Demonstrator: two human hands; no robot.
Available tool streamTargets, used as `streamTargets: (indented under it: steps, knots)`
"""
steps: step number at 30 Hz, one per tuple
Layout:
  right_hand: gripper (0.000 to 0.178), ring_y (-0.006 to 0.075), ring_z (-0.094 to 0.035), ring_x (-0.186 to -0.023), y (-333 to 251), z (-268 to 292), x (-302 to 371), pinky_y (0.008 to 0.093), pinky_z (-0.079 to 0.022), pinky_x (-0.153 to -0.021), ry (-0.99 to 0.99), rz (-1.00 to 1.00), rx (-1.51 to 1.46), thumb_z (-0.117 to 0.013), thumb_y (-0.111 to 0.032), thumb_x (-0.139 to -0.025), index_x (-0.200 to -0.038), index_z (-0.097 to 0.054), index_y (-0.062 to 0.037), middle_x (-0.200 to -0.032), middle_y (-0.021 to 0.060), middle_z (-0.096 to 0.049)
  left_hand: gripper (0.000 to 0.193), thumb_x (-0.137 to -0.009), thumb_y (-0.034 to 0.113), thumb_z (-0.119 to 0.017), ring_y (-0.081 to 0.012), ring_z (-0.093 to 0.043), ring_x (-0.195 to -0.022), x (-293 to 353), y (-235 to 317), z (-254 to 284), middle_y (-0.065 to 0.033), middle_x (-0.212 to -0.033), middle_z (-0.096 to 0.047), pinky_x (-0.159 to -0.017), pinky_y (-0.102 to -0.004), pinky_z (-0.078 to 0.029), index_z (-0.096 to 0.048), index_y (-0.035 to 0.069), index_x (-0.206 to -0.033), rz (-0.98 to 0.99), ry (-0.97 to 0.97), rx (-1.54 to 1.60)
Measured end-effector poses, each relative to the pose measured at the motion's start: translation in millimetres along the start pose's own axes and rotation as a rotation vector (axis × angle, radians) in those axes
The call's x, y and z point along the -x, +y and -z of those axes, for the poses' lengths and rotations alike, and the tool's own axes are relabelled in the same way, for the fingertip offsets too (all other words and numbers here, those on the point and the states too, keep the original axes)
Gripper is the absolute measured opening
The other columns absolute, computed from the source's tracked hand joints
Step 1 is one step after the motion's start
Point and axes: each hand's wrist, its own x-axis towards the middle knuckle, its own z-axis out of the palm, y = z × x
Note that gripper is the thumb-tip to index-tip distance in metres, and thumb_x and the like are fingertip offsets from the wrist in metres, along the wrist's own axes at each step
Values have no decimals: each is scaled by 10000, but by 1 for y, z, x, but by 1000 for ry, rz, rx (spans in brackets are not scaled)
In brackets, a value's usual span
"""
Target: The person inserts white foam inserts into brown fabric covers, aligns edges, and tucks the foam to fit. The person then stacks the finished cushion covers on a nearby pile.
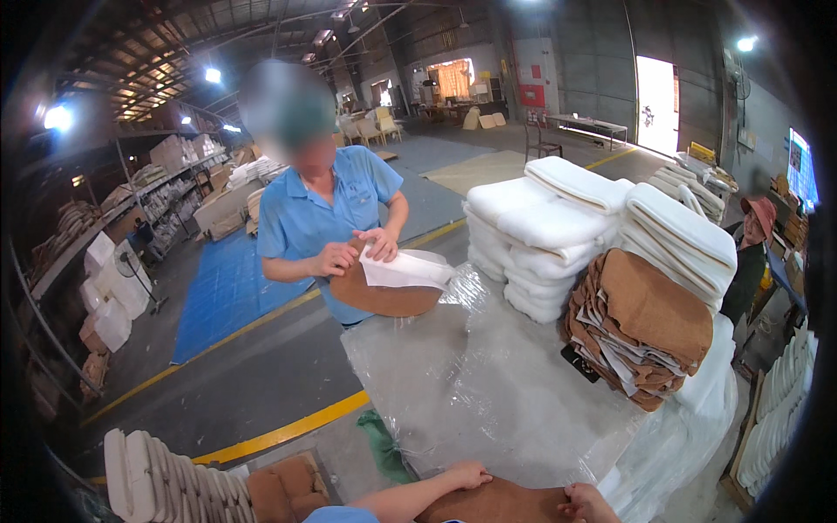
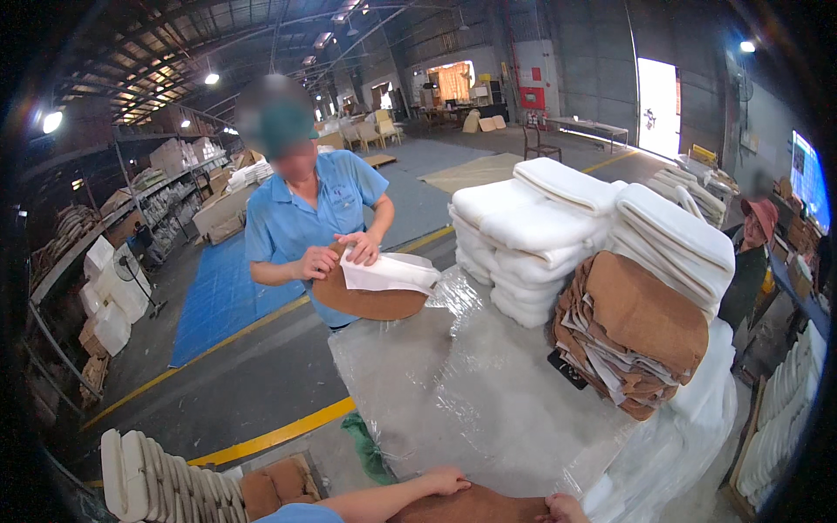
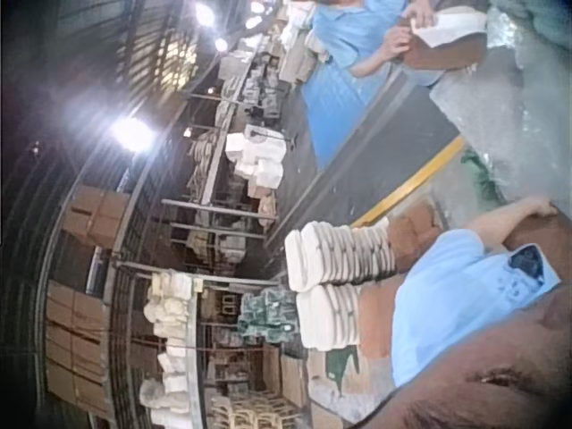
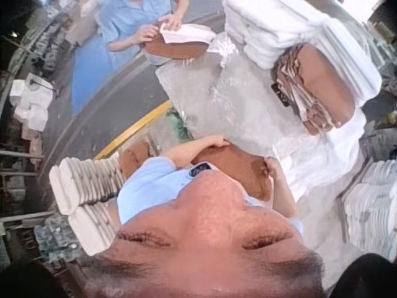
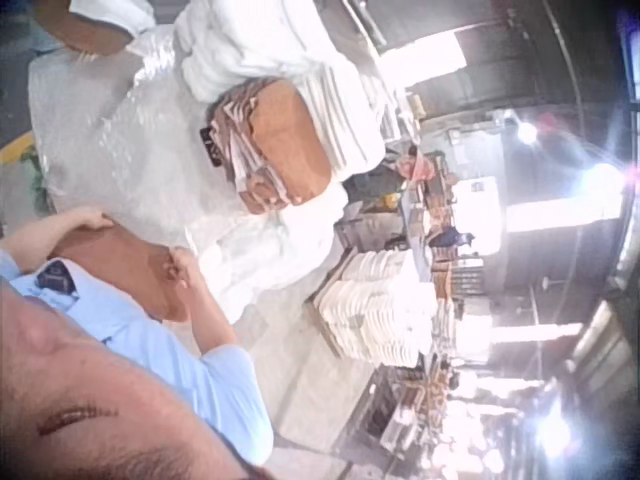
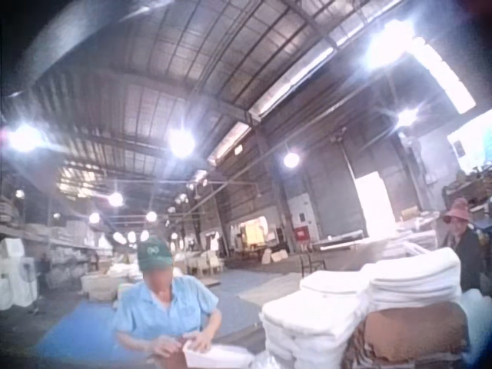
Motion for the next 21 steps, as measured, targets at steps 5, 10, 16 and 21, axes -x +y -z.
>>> streamTargets:
  steps: [5, 10, 16, 21]
  knots:
    - [233, 246, -676, -772, 43, -23, -10, 408, -530, -669, 166, 225, -325, -552, -260, -1075, -1180, -668, -88, -1004, 130, -709, 472, -1051, 526, -498, -403, -687, -1118, -3, 6, -16, -147, -1191, -744, -935, -541, -534, -758, 147, -1161, 111, 202, 30]
    - [230, 213, -563, -408, 25, -62, 16, 353, -403, -325, 501, 350, -232, -477, -198, -1106, -967, -552, -30, -697, 110, -589, 433, -1061, 473, -504, -428, -691, -1059, 1, 0, -28, -163, -1139, -743, -886, -559, -538, -745, 115, -1094, 95, 324, 42]
    - [278, 207, -561, -385, 8, -66, 26, 355, -417, -327, 598, 385, -163, -538, -173, -1076, -867, -543, 10, -633, 93, -542, 441, -1066, 454, -506, -428, -690, -1046, -8, -1, -29, -192, -1096, -738, -874, -561, -533, -730, 74, -1050, 40, 293, -26]
    - [195, 216, -644, -466, 10, -54, 33, 329, -464, -361, 391, 393, -236, -565, -173, -1060, -984, -622, -2, -788, 112, -650, 432, -1047, 464, -539, -409, -696, -1072, -3, -8, -24, -187, -1117, -743, -911, -527, -542, -736, 86, -1115, 20, 223, 1]
